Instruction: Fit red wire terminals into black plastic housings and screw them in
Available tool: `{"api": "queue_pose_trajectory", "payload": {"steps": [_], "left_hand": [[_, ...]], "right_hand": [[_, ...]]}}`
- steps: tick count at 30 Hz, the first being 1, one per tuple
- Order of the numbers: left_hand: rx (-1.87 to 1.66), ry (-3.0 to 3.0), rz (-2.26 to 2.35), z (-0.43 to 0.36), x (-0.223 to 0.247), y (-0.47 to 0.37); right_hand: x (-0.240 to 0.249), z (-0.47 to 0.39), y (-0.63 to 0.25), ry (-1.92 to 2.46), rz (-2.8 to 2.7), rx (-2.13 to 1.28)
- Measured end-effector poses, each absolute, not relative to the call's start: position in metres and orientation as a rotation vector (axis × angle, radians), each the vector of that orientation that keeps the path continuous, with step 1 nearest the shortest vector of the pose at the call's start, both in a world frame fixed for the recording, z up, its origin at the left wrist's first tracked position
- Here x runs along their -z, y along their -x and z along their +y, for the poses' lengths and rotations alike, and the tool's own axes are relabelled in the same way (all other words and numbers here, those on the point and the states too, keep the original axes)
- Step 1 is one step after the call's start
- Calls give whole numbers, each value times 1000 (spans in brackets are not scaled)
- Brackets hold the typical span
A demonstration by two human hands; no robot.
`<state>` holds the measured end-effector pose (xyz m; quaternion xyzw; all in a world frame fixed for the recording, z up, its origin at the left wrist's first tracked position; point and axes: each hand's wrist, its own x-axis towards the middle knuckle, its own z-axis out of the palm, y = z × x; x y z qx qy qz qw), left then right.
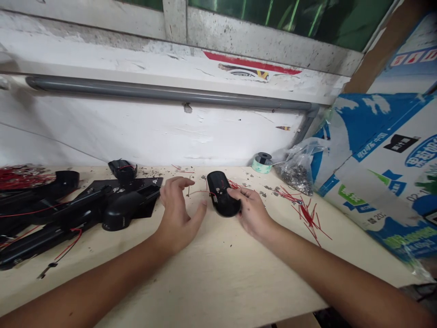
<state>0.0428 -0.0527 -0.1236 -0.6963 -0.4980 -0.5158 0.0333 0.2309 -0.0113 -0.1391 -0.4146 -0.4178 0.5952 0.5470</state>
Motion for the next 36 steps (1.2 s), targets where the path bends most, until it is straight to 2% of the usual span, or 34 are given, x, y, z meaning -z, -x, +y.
{"api": "queue_pose_trajectory", "payload": {"steps": [7,12,16,19,24,36], "left_hand": [[1914,2848,-1920,-56,124,-46],[2325,3017,-1867,-57,122,-52],[2334,2939,-2020,-51,126,-52],[2360,2863,-1964,-48,129,-53],[2356,2672,-2087,-44,126,-52],[2404,2628,-2145,-43,121,-50]], "right_hand": [[139,-13,-230,932,-1040,-1355],[139,-18,-227,928,-1235,-1269],[142,-21,-225,897,-1415,-1234],[140,-25,-224,881,-1471,-1335],[133,-27,-225,892,-1282,-1501],[134,-19,-229,848,-1447,-1253]]}}
